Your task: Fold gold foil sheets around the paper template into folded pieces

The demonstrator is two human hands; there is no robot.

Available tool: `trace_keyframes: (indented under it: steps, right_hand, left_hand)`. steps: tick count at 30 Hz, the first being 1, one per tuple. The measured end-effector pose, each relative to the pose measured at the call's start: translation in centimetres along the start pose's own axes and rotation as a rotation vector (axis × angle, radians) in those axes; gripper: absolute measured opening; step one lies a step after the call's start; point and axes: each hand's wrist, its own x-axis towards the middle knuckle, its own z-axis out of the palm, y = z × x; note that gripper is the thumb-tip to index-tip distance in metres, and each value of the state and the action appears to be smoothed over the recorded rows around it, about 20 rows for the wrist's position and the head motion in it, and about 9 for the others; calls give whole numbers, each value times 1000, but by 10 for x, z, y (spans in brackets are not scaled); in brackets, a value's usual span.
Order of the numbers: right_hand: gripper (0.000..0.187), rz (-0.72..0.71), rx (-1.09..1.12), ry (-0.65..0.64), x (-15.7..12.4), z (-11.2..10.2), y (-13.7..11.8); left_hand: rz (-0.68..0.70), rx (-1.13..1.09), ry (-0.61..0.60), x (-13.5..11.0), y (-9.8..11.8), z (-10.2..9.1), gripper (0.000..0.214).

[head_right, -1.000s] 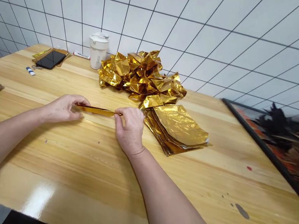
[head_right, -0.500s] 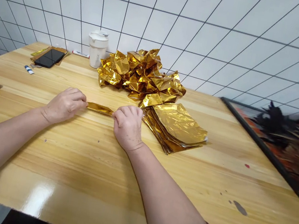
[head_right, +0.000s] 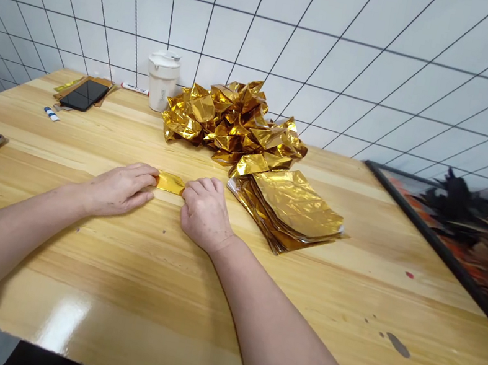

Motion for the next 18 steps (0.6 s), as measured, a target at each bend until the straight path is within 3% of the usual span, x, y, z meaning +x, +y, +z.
trace_keyframes:
  steps: [7,10,13,15,18]
  right_hand:
    - [23,82,33,-47,2,-1,-6]
    - [40,105,108,-145,6,-2,-17]
    - [62,104,190,-330,9,-2,-25]
    - [67,114,216,-420,10,-1,-26]
    - [71,138,217,-451,8,-1,-24]
  left_hand:
    - [-61,-85,-250,-3,6,9,63]
    - [-65,-94,-267,-3,6,9,68]
    - [-43,-96,-254,-4,6,10,69]
    - [-31,-98,-256,-4,5,10,69]
    - [-37,-84,-274,-6,4,11,71]
